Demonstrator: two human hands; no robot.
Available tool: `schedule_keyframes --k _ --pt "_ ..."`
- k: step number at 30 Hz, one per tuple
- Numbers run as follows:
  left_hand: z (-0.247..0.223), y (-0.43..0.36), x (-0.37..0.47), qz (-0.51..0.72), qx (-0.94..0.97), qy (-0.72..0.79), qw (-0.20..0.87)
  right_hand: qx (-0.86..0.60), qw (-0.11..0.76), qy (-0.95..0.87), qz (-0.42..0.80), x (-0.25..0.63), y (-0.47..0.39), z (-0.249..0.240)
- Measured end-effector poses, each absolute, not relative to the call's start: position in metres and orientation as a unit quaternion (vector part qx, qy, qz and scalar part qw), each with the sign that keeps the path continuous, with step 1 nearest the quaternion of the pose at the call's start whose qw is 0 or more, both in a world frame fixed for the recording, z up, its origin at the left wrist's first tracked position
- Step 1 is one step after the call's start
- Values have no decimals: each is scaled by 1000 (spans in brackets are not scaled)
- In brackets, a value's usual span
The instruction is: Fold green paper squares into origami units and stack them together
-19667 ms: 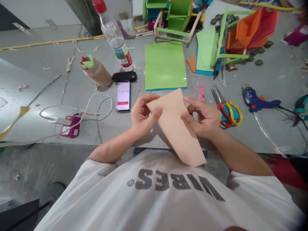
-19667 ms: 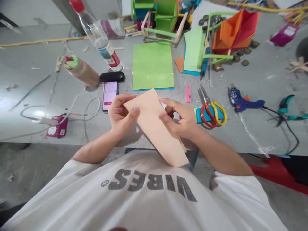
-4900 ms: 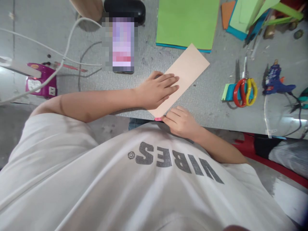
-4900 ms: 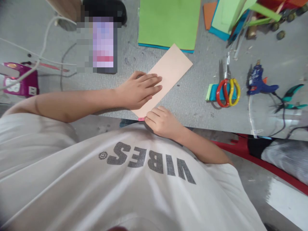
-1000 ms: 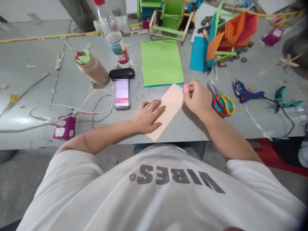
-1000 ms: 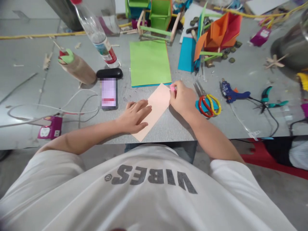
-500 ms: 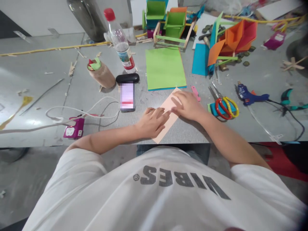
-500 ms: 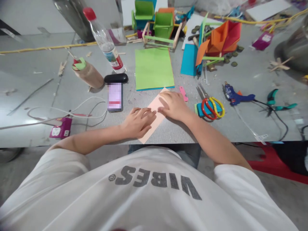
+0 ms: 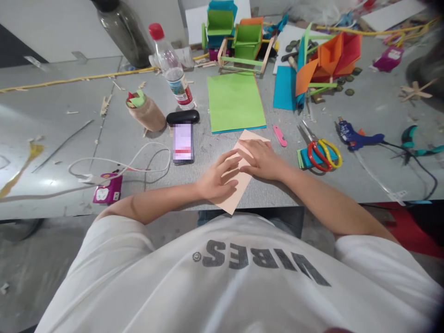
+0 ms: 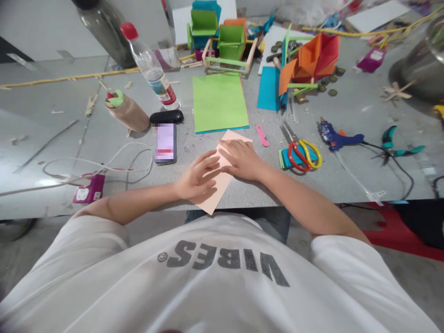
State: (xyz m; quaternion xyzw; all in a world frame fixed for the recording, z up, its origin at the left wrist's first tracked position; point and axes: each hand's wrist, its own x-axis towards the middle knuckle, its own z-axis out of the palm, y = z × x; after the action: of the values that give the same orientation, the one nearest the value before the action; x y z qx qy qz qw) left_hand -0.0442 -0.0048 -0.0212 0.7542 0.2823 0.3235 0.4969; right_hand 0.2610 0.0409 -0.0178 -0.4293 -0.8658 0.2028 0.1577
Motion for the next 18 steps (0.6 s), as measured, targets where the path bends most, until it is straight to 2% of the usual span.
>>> schedule_keyframes --k 3,6,10,18 --pt "-21 4 -41 382 681 353 515 -416 160 -870 213 258 38 -16" --pt "-15 15 -37 447 546 406 580 -386 174 -876 230 256 36 -16" --pt "0 22 -31 460 392 444 661 -328 211 -886 251 254 38 -23" --pt "15 9 -27 464 354 472 661 -314 284 -868 259 251 39 -34"
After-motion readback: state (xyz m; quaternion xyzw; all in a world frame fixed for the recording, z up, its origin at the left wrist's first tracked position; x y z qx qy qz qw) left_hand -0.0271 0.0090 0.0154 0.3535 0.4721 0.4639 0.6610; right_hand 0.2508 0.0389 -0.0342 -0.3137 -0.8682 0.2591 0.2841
